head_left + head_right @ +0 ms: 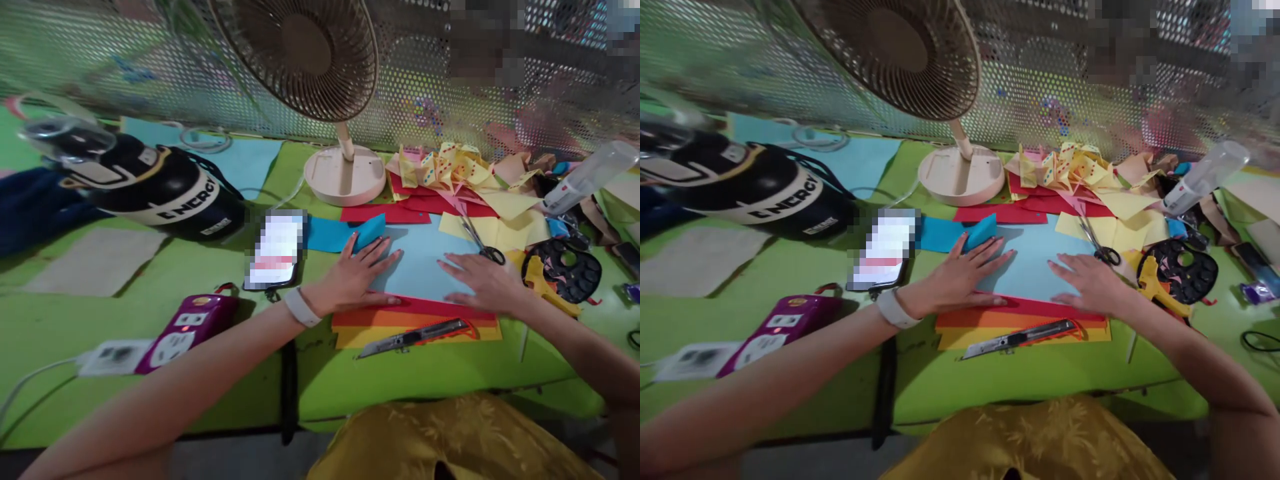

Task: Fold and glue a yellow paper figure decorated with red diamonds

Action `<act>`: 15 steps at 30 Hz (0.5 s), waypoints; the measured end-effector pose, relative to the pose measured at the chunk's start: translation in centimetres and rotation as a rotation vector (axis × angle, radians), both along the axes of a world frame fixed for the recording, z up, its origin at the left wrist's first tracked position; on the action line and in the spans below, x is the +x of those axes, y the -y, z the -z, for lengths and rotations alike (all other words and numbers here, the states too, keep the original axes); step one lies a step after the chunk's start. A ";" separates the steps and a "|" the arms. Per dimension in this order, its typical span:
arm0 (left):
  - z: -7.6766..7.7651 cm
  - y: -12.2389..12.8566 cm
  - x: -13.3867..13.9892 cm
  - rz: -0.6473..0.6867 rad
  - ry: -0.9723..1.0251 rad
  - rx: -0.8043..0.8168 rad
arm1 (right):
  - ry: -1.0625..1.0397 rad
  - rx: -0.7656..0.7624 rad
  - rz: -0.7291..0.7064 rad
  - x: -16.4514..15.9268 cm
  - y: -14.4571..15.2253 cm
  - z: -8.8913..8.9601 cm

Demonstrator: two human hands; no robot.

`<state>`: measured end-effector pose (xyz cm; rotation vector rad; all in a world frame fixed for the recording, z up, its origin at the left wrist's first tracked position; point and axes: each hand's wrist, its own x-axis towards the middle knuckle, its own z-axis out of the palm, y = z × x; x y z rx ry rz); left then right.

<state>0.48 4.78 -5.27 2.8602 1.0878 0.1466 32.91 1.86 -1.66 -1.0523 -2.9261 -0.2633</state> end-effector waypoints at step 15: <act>-1.4 -0.6 0.2 -0.115 0.017 0.085 | 0.085 -0.037 -0.037 -1.3 2.8 0.7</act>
